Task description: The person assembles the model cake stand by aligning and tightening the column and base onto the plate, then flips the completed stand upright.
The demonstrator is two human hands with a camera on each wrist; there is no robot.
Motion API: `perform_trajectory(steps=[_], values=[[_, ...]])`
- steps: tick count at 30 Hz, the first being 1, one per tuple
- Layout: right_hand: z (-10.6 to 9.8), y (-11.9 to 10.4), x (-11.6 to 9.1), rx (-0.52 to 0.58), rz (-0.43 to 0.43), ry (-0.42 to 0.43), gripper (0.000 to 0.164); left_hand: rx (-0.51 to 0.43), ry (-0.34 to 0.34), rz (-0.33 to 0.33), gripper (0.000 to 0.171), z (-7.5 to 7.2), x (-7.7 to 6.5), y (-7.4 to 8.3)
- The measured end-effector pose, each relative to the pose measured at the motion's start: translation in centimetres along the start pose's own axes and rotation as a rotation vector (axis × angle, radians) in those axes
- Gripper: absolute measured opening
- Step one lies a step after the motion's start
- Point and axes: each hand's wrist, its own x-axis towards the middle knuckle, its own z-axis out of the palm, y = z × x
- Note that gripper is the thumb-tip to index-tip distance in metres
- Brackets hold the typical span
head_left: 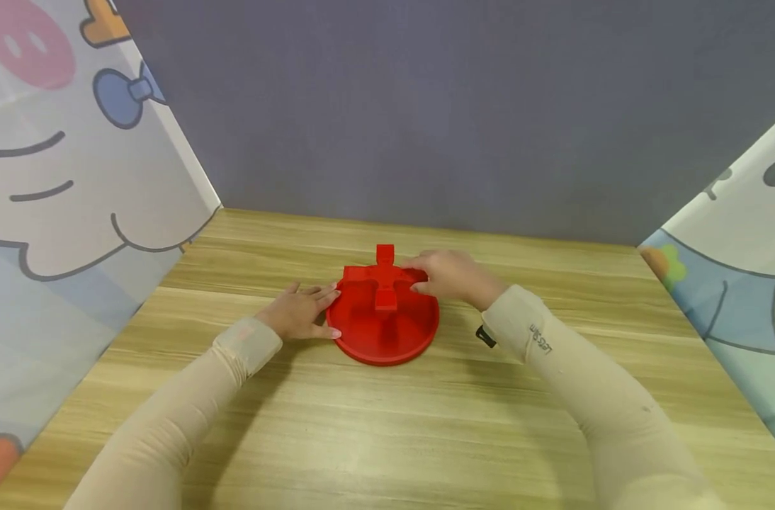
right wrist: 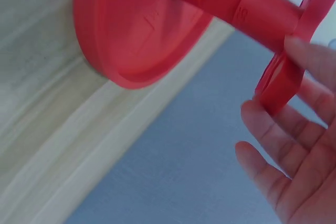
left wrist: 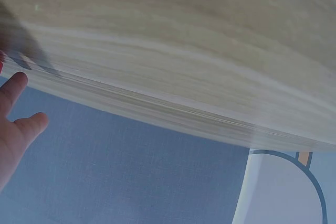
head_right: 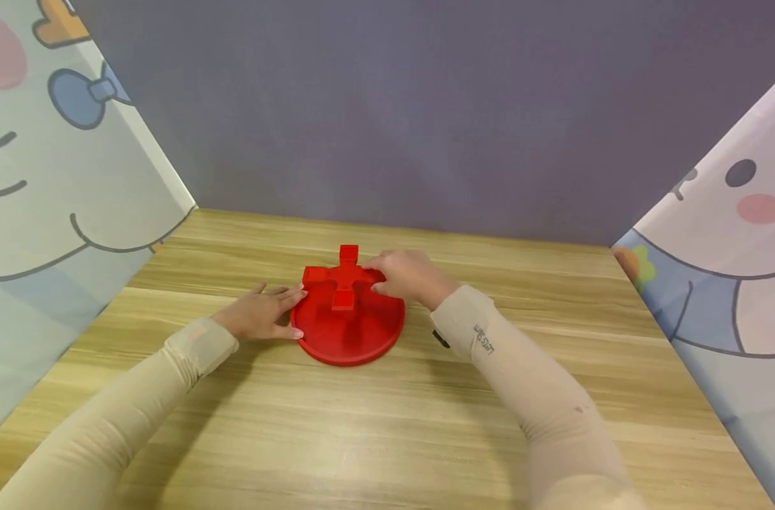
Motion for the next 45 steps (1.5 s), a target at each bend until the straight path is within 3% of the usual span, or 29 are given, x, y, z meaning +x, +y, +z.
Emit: perform_trajectory(steps=[7,12,22,28,38,42,45], values=[[0.3,0.0,-0.9,0.152,0.032,0.08,0.046,-0.015,0.01,0.0,0.09,-0.1,-0.3,0.1],[1.3,0.1,-1.0,0.192,0.089,0.125,0.049,-0.013,0.003,-0.003,0.091,-0.1,-0.1,0.2],[3.6,-0.3,-0.6,0.275,0.084,0.278,0.045,-0.015,-0.003,-0.01,0.09,-0.2,-0.1,0.2],[3.4,-1.1,-0.5,0.313,0.179,0.279,0.043,0.029,-0.016,-0.011,0.09,-0.3,0.0,0.5],[2.8,-2.0,-0.3,0.237,0.291,0.253,0.036,0.12,0.035,0.023,0.087,-0.8,0.3,0.7],[2.4,-1.7,-0.3,0.224,0.269,0.229,0.037,0.14,0.034,0.039,0.087,-0.5,0.3,0.7],[1.9,-1.0,-0.6,0.255,0.222,0.176,0.05,0.165,0.004,0.032,0.089,-0.4,0.5,0.7]])
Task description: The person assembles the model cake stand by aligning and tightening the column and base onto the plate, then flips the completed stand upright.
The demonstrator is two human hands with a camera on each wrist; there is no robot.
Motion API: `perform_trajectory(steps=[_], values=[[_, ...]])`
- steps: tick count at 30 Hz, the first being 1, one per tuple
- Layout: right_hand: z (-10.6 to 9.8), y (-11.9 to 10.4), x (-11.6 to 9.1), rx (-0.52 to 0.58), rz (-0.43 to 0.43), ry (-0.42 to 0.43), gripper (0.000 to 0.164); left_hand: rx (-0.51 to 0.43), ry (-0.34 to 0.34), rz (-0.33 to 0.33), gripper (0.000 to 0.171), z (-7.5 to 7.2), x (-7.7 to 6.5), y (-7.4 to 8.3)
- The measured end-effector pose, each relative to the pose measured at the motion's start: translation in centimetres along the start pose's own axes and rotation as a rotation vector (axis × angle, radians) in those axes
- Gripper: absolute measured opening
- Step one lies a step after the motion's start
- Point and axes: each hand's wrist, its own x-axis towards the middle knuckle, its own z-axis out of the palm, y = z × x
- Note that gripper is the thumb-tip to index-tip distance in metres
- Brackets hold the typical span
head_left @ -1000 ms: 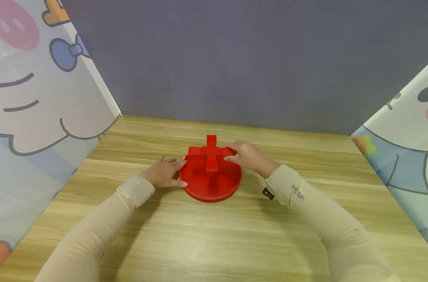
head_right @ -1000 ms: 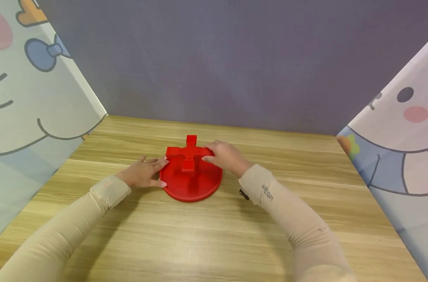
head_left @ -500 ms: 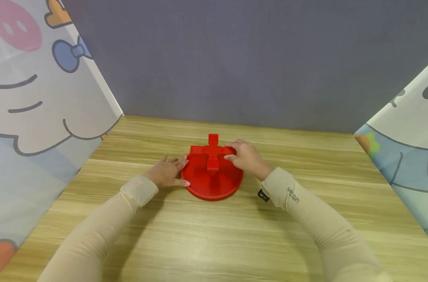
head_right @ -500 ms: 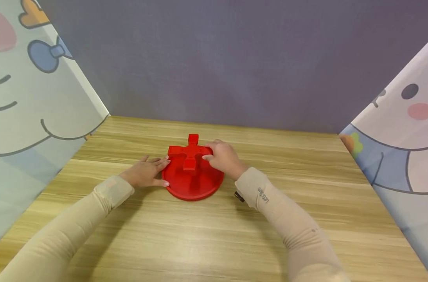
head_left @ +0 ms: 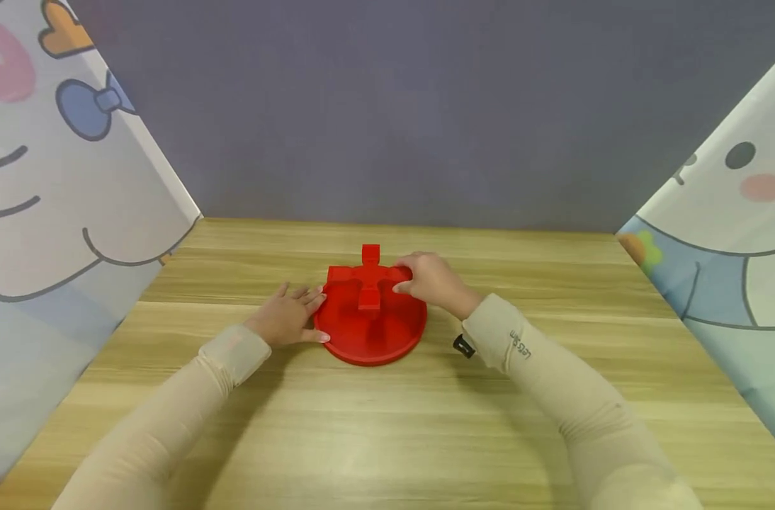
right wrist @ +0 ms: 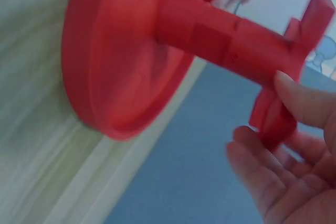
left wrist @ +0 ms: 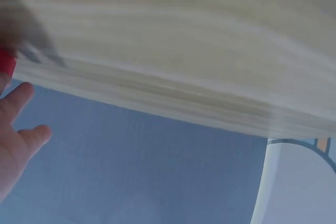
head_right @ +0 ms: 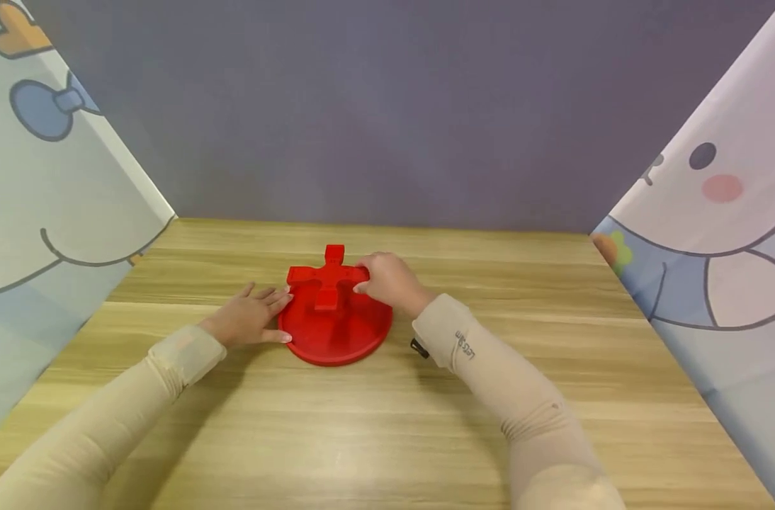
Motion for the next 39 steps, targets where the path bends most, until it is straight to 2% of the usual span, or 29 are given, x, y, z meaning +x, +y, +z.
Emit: perform_trajectory(steps=[4,7,9,11,14,15,17,22,25,29,34,37,39], values=[[-1.1,0.7,-0.5,0.087,0.015,-0.07,0.077,-0.006,-0.03,-0.014,0.09,0.0,0.0,-0.1],[-1.8,1.4,-1.1,0.134,0.032,-0.036,0.082,-0.126,-0.016,-0.028,0.091,-0.2,-0.1,-0.4],[-2.1,2.0,-1.3,0.152,0.03,0.016,0.079,-0.286,0.013,-0.052,0.089,-0.4,-0.3,-0.6],[-2.1,2.6,-1.6,0.173,0.034,0.065,0.076,-0.508,0.039,-0.083,0.088,-0.7,-0.5,-0.9],[-2.1,3.5,-1.9,0.209,0.049,0.11,0.071,-0.793,0.066,-0.131,0.083,-1.3,-0.6,-1.3],[-2.0,3.7,-2.1,0.222,0.053,0.116,0.069,-0.86,0.072,-0.146,0.081,-1.4,-0.7,-1.4],[-1.8,4.2,-2.3,0.25,0.056,0.123,0.064,-0.923,0.094,-0.167,0.078,-1.6,-0.6,-1.7],[-1.0,5.0,-2.3,0.304,0.068,0.138,0.057,-0.946,0.144,-0.196,0.072,-1.6,-0.3,-2.4],[-0.4,5.4,-2.2,0.332,0.08,0.124,0.058,-0.937,0.139,-0.202,0.07,-1.7,-0.3,-2.7],[0.4,5.7,-1.9,0.341,0.085,0.081,0.059,-0.872,0.103,-0.218,0.068,-1.8,-0.1,-2.9],[1.1,5.8,-2.0,0.366,0.111,0.018,0.062,-0.85,-0.044,-0.288,0.074,-2.2,0.5,-2.3],[1.5,6.0,-2.1,0.399,0.13,-0.016,0.063,-0.891,-0.13,-0.324,0.078,-2.3,1.0,-1.9],[1.8,6.2,-2.1,0.407,0.14,-0.03,0.064,-0.913,-0.159,-0.318,0.079,-2.4,1.2,-1.7]])
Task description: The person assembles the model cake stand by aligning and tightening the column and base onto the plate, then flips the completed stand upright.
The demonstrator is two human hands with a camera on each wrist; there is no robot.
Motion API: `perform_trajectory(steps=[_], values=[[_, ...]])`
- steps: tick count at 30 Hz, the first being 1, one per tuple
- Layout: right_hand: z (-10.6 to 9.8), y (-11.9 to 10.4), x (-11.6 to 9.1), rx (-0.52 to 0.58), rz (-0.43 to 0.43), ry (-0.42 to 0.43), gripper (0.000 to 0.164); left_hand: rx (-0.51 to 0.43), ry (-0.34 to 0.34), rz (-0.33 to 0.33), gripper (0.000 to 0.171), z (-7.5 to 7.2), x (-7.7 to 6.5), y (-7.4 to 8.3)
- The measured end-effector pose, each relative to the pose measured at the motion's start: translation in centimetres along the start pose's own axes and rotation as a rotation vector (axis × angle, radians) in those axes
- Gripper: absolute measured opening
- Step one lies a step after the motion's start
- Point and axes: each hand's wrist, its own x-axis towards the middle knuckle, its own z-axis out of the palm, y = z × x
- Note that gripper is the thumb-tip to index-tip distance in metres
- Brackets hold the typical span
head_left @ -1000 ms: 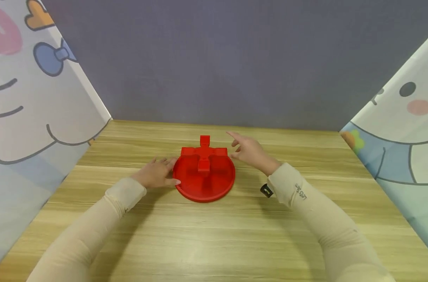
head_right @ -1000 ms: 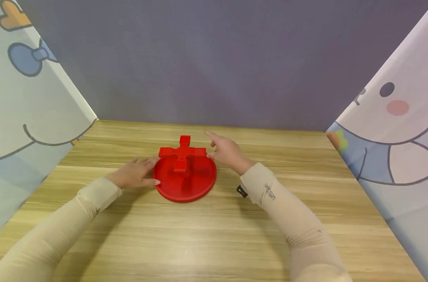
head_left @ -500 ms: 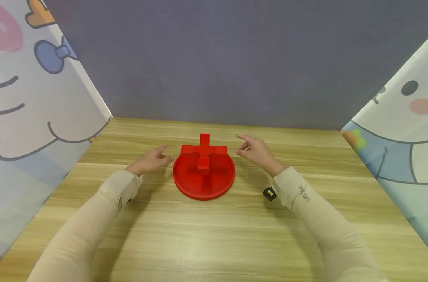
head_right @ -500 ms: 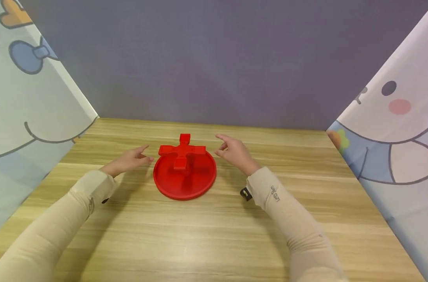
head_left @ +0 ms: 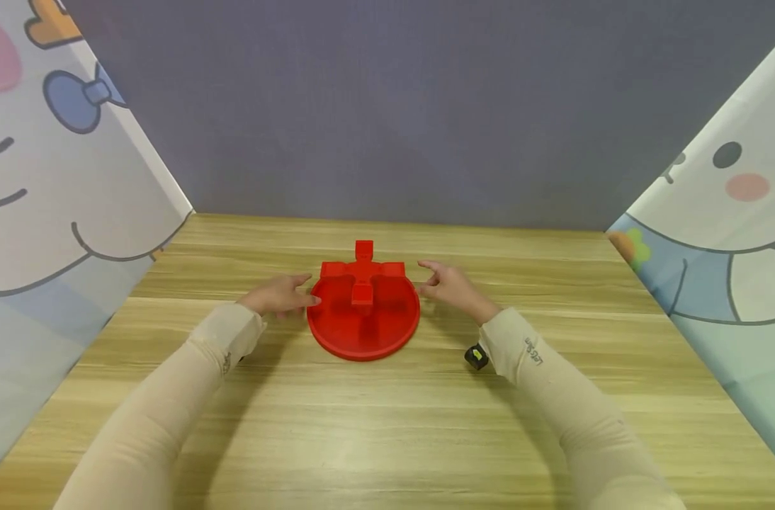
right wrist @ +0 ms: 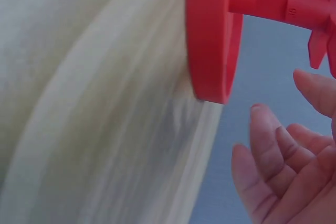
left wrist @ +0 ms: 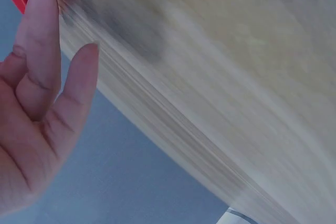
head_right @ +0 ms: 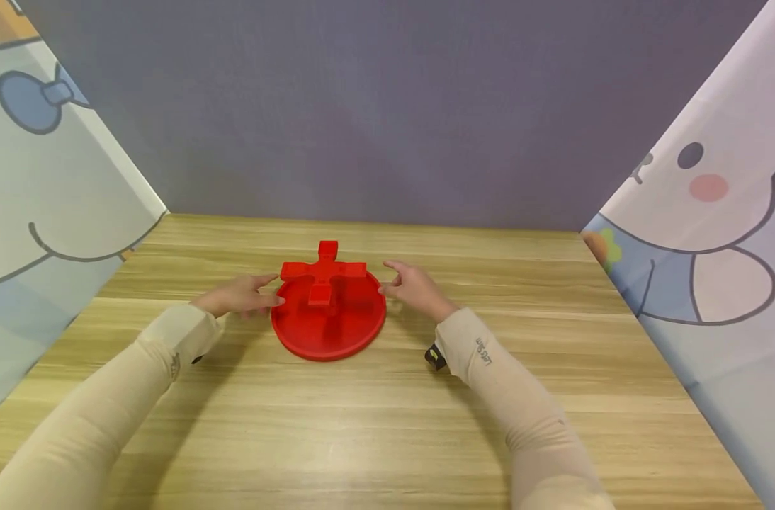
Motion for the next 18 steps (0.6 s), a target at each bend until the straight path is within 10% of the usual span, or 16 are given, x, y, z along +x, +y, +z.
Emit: perform_trajectory(steps=[18], values=[[2.0,0.4,1.0,0.017,0.247,-0.171,0.068,-0.092,-0.157,-0.111,0.087,0.2,0.8,0.8]])
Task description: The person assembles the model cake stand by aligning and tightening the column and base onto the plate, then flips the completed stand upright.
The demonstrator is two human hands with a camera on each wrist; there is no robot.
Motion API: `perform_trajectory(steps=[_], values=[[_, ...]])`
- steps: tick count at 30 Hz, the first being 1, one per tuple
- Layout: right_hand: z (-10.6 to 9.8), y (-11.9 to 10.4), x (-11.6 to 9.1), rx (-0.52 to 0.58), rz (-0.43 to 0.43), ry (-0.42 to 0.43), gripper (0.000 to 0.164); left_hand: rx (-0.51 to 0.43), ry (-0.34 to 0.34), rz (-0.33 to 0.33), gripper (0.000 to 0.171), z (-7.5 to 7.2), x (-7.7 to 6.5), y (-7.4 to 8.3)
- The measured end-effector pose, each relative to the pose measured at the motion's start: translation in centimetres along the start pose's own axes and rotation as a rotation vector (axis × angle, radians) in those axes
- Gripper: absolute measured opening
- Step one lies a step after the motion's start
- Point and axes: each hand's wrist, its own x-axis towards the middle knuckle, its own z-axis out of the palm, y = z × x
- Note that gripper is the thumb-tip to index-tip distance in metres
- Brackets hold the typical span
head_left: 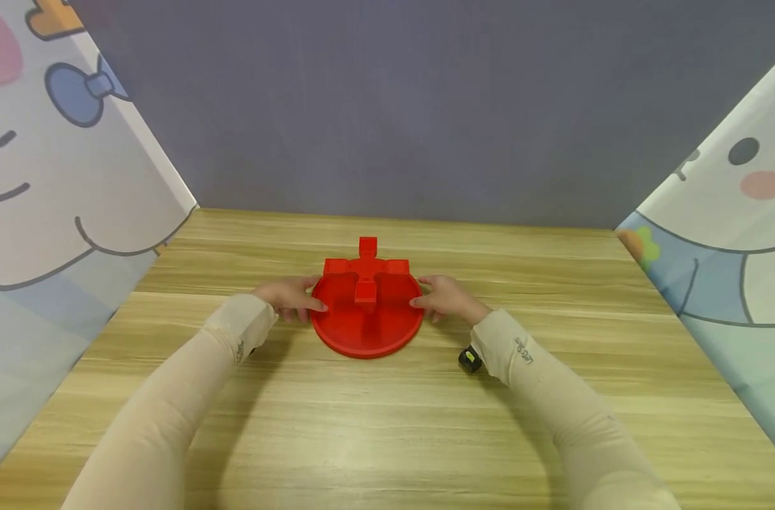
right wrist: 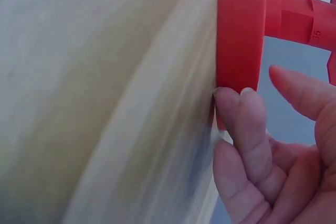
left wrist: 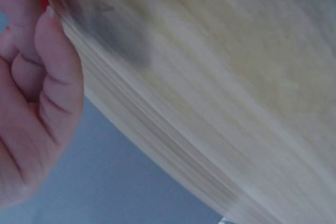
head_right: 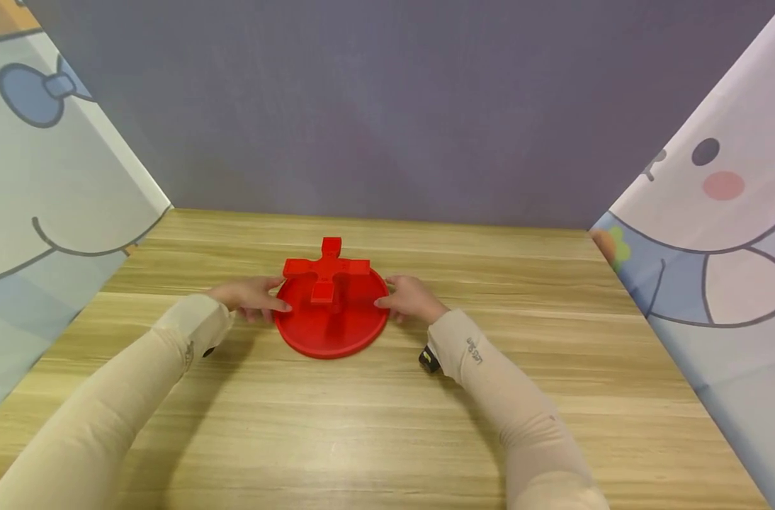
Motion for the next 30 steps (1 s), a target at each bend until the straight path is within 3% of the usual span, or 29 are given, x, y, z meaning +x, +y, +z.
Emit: perform_trajectory(steps=[10,17,24,30], values=[[0.3,0.4,0.4,0.013,0.013,-0.009,0.07,-0.058,-0.032,0.004,0.099,0.8,0.7,0.2],[0.3,0.2,0.7,0.044,0.009,-0.053,0.075,-0.092,-0.023,0.027,0.094,0.9,0.7,0.2],[0.1,-0.4,1.2,-0.08,-0.062,-0.09,0.078,-0.125,-0.015,0.059,0.093,1.0,1.0,0.2],[0.4,-0.6,1.3,-0.125,-0.057,-0.096,0.076,-0.164,-0.041,0.072,0.095,1.0,1.0,0.3]])
